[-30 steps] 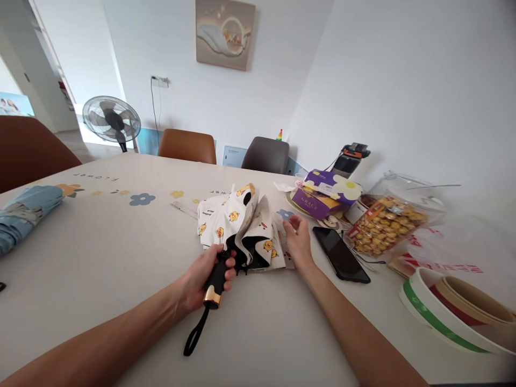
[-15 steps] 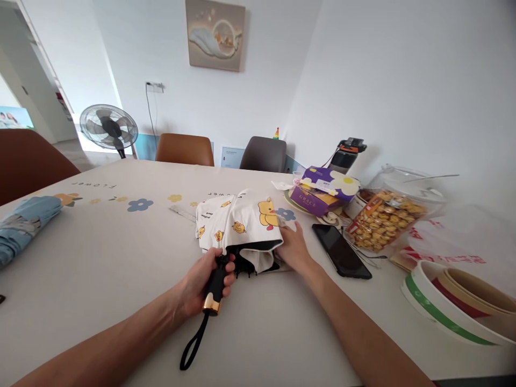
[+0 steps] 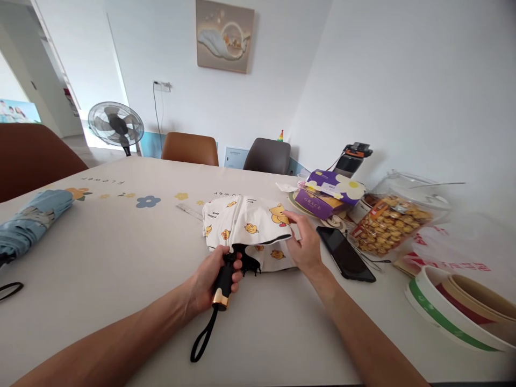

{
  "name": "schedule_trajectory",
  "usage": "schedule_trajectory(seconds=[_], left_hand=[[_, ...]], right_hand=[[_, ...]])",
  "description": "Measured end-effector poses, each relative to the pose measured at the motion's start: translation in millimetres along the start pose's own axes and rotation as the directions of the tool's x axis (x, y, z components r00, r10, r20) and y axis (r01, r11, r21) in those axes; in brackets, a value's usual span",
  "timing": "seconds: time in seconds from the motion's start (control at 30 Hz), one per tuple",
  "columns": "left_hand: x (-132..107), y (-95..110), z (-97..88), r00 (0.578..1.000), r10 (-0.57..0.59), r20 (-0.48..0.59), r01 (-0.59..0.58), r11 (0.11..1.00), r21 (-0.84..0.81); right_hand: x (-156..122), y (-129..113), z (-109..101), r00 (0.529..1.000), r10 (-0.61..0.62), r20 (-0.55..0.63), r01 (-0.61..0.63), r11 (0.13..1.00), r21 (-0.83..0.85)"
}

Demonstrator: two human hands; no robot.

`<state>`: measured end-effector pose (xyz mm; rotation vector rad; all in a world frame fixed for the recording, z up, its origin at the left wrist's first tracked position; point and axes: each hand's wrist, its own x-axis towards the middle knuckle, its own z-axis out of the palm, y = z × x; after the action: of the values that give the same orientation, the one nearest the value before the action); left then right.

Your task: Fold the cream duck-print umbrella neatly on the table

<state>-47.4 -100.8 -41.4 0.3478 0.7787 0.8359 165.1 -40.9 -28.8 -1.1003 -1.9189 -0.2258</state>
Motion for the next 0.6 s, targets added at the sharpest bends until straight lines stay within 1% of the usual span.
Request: schedule_trajectory(seconds=[0.03,0.1,0.17,0.2,0.33,0.47,0.53,0.6], left_hand=[[-0.3,0.3,0.2,1.000,0.001,-0.002,-0.001,1.000,0.000],[-0.6,0.5,0.1,1.000,0.001,-0.005,-0.001,1.000,-0.003],[-0.5,0.4,-0.6,1.000,-0.001,-0.002,0.001,1.000,-0.009],[-0.4,0.2,-1.0,1.000,-0.001,0.002,0.001,1.000,-0.011],[0.3,-0.4,-2.2,1.000,0.000,0.015,0.001,1.000,-0.009],[0.0,-0.4,-1.2,1.000,0.001,0.010,-0.001,1.000,-0.003],[-0.5,0.0,-0.4,1.000,0.002,0.006,-0.002,1.000,0.000],[-1.0,0.4,0.2,1.000,0.000,-0.002,0.000,1.000,0.001]], right_hand=[[0.5,-1.2,-1.1,1.000,0.001,0.021,-0.002,0.999,0.047],[0.2,-3.4,-2.3,0.989,-0.033,0.145,0.015,0.992,0.122],[-1.5,-5.4,-1.9,0.969,-0.064,0.239,0.031,0.990,0.140],[-2.5,-6.5,-1.4,0.967,-0.063,0.246,0.035,0.992,0.119],[-4.2,-9.7,-0.3,0.977,-0.019,0.213,0.027,0.999,-0.032],[-3.9,-7.7,0.0,0.971,-0.032,0.239,0.052,0.996,-0.077],[-4.7,-5.7,0.6,0.979,-0.014,0.203,0.032,0.996,-0.086],[-4.9,-5.5,0.9,0.991,0.047,0.126,-0.040,0.998,-0.052]])
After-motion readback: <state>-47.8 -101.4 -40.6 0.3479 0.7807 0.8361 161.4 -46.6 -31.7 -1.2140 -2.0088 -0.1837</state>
